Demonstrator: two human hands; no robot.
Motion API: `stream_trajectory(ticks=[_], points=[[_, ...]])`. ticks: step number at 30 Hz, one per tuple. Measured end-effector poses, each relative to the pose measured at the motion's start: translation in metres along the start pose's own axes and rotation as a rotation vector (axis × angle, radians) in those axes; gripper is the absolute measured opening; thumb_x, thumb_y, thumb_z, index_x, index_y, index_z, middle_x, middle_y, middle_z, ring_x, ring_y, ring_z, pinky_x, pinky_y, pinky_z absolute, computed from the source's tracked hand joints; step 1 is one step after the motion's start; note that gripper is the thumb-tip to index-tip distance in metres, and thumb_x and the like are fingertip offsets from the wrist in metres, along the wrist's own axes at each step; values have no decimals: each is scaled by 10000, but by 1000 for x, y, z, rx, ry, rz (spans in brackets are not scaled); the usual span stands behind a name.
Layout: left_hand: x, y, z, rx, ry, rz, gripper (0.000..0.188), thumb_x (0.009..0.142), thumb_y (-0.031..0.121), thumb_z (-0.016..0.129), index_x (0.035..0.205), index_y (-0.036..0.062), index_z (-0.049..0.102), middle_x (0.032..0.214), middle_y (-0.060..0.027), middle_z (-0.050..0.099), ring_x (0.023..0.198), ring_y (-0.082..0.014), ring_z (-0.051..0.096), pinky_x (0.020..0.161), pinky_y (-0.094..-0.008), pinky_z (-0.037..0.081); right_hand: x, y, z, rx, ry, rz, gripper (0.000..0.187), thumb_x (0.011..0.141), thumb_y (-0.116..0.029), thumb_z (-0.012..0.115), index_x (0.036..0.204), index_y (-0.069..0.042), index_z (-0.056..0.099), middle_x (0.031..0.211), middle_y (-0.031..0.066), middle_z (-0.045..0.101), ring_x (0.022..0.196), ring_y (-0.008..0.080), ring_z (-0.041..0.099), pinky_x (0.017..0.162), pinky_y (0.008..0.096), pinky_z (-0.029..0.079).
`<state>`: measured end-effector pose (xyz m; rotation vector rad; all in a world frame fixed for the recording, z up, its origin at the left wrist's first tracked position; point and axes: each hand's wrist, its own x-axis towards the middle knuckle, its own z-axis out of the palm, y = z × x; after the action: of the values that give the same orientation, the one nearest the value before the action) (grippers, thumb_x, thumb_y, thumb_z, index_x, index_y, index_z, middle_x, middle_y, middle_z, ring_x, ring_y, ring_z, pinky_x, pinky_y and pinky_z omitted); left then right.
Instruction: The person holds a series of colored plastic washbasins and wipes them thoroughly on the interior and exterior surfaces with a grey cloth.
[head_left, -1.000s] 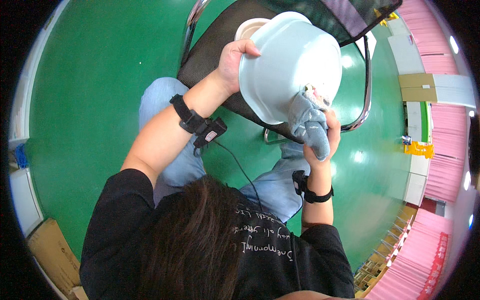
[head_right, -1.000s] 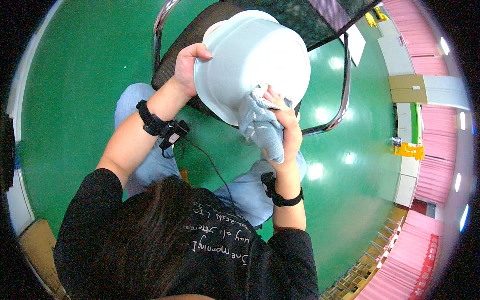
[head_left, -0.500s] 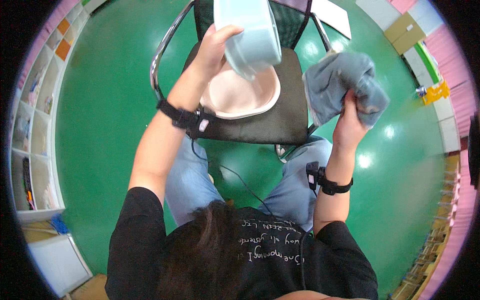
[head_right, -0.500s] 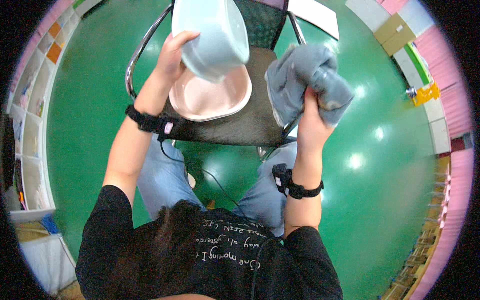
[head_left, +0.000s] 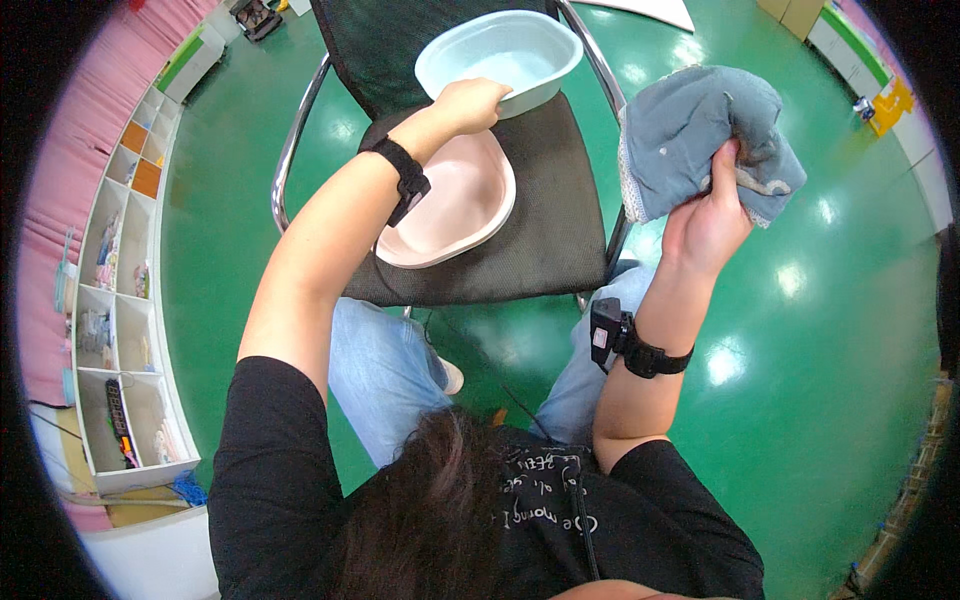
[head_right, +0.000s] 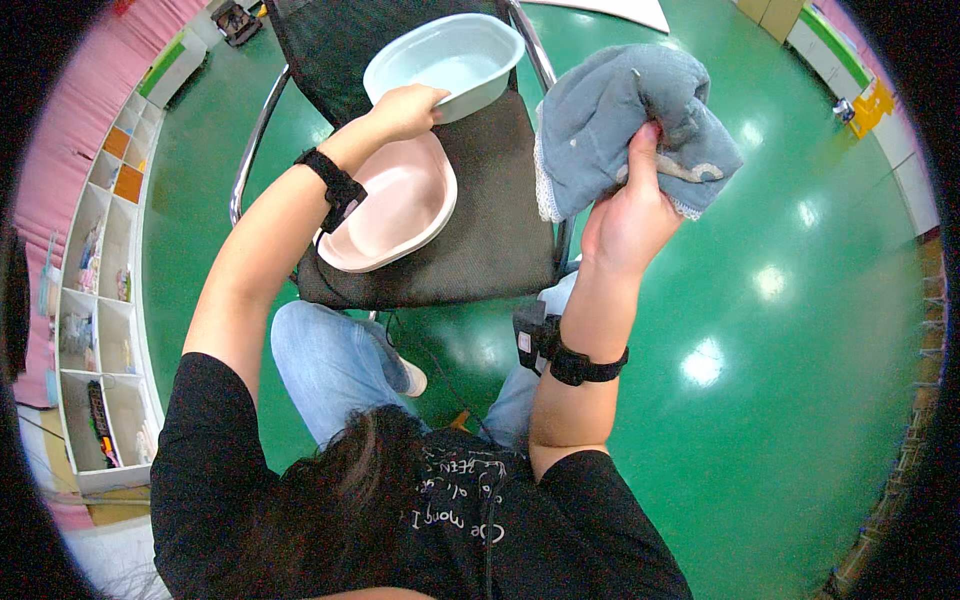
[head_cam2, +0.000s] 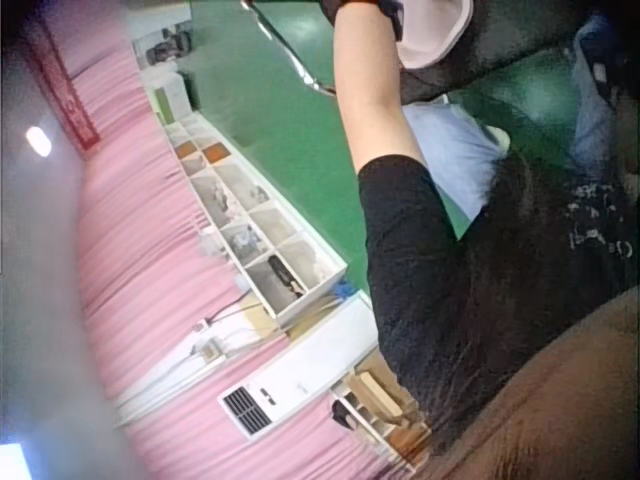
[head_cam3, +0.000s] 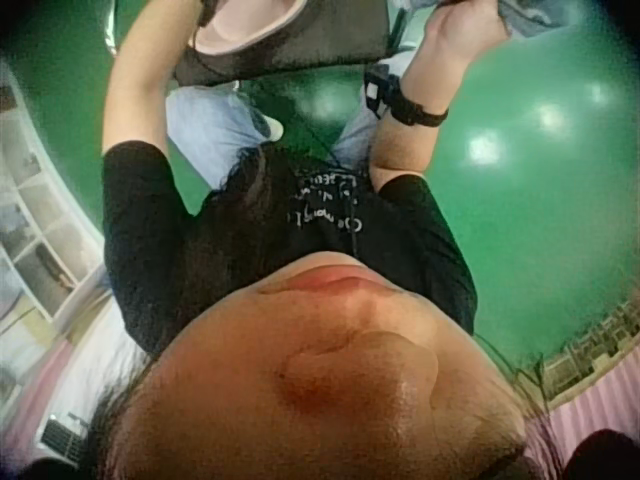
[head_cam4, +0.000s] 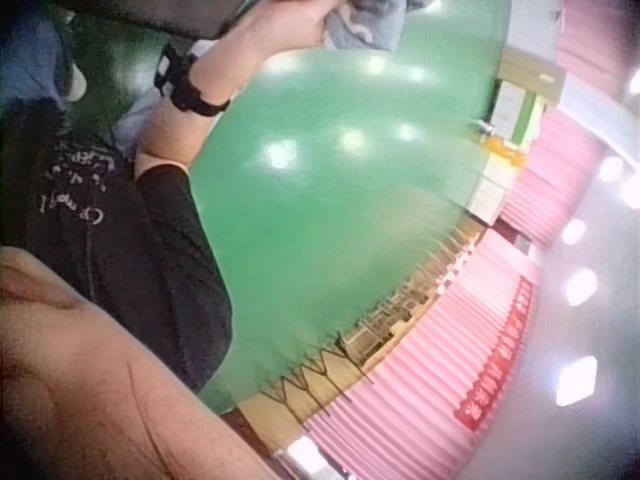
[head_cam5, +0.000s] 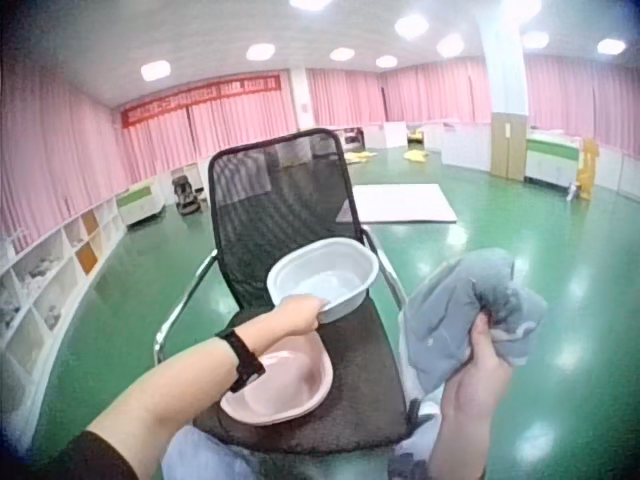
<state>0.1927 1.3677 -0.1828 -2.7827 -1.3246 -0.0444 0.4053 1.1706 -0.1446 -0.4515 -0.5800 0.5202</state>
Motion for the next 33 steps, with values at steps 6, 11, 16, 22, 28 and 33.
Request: stream_trajectory(ticks=[6, 11, 16, 22, 28, 33], points=[[5, -8, 33, 98, -99, -15, 301, 769, 91, 574, 1051, 159, 655, 938, -130, 663, 890, -301, 633, 755, -404, 496, 3, 2, -7, 11, 70, 8, 257, 896, 3, 535, 1151, -20, 546, 1163, 83, 574, 1064, 189, 548, 956, 354, 429], [1, -24, 47, 37, -169, -105, 348, 782, 178, 573, 1125, 197, 632, 1018, -114, 652, 1000, -291, 602, 868, -447, 446, -5, 2, -2, 6, 71, -8, 257, 896, -4, 542, 1153, -16, 544, 1157, 83, 573, 1074, 190, 536, 956, 355, 428], [-6, -24, 53, -60, -286, -200, 482, 791, 322, 598, 1258, 225, 530, 1189, -159, 556, 1176, -334, 471, 1013, -516, 288, -4, 2, 1, 9, 86, 22, 261, 896, -6, 542, 1156, -12, 538, 1165, 86, 566, 1077, 193, 536, 948, 362, 436], [-79, -20, 37, -404, 136, -3, 590, 828, 346, 602, 1327, 89, 418, 1307, -180, 436, 1246, -344, 383, 1061, -435, 273, -1, 6, -2, -50, 70, 21, 273, 891, 21, 521, 1162, -1, 527, 1168, 96, 561, 1073, 201, 543, 958, 374, 434], [-183, 18, 9, -580, -227, 72, 433, 864, 281, 607, 1192, 9, 531, 1165, -170, 573, 1117, -282, 537, 981, -354, 389, -8, 15, 8, -41, 41, 59, 266, 883, 36, 521, 1147, 6, 538, 1151, 101, 576, 1059, 202, 557, 959, 363, 444], [-211, 24, 15, -537, -313, 29, 416, 887, 261, 573, 1223, 27, 502, 1124, -187, 586, 1042, -314, 575, 902, -367, 447, -21, 38, 19, -45, -22, 64, 279, 871, 58, 530, 1146, 11, 545, 1148, 112, 585, 1058, 201, 565, 959, 341, 446]])
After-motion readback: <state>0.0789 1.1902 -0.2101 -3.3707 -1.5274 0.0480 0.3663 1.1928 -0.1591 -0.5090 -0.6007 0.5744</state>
